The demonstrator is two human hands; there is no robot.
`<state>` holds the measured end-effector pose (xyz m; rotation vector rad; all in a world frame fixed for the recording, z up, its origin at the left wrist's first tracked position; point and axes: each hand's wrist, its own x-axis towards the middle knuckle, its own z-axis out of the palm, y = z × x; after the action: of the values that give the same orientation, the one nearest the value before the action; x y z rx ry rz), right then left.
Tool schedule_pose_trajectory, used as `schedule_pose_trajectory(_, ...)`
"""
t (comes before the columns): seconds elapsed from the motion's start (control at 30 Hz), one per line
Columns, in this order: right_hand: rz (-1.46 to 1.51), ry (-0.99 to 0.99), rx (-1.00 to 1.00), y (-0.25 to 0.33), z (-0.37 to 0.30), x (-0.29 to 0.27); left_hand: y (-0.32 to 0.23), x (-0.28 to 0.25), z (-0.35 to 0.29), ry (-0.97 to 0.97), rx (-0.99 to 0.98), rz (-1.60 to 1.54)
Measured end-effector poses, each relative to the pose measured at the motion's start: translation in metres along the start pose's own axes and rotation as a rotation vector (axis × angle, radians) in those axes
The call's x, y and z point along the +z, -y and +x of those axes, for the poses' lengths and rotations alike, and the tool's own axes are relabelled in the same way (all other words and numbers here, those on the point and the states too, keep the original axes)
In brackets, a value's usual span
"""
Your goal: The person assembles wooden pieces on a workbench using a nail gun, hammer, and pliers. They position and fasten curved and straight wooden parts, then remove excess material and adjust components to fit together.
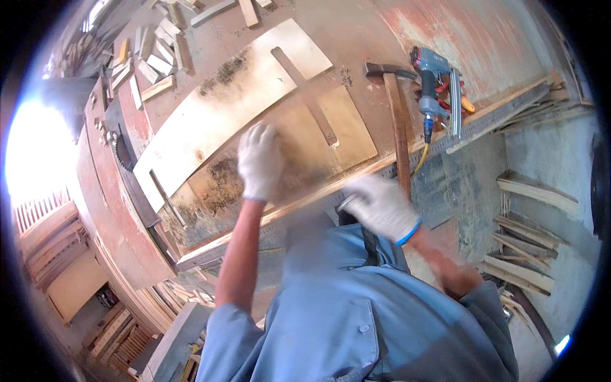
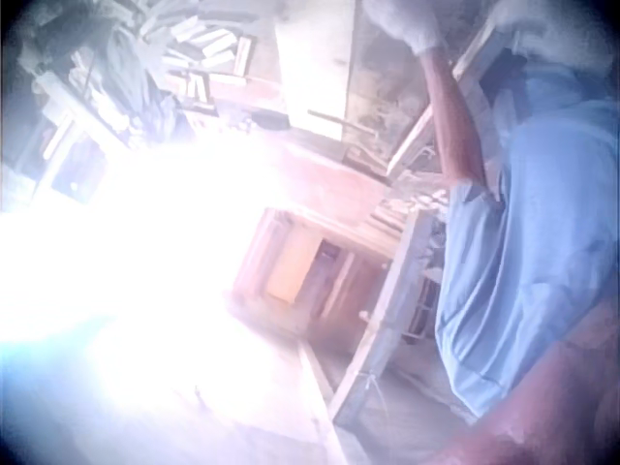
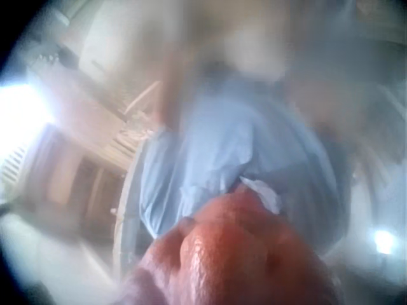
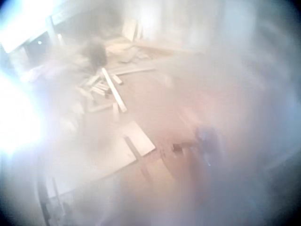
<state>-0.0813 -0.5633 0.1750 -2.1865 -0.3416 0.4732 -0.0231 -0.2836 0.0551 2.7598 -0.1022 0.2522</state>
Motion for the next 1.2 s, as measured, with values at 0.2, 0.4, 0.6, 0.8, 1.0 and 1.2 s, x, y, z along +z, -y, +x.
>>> schedule_pose_trajectory(0.2, 0.13, 0.197, -0.601, 0.103, 0.018, 0.078, -0.028, 0.063, 0.052, -0.181, -0.277, -0.028)
schedule_pose_trajectory(0.4, 0.272, 0.197, -0.697, 0.105, 0.009, 0.077, -0.027, 0.068, 0.049, -0.227, -0.254, -0.031)
schedule_pose_trajectory(0.6, 0.08, 0.03, -0.785, 0.068, 0.02, 0.106, -0.028, 0.07, 0.047, -0.271, -0.252, -0.069)
schedule_pose_trajectory(0.8, 0.339, 0.441, -0.456, 0.094, 0.006, 0.061, -0.026, 0.072, 0.048, -0.281, -0.252, -0.046)
schedule_pose_trajectory(1.0, 0.739, 0.656, -0.342, 0.11, 0.002, 0.0, -0.024, 0.074, 0.05, -0.256, -0.241, -0.017)
schedule_pose_trajectory(1.2, -0.158, -0.16, 0.28, -0.026, -0.015, -0.047, -0.002, 0.063, 0.041, -0.246, -0.172, -0.096)
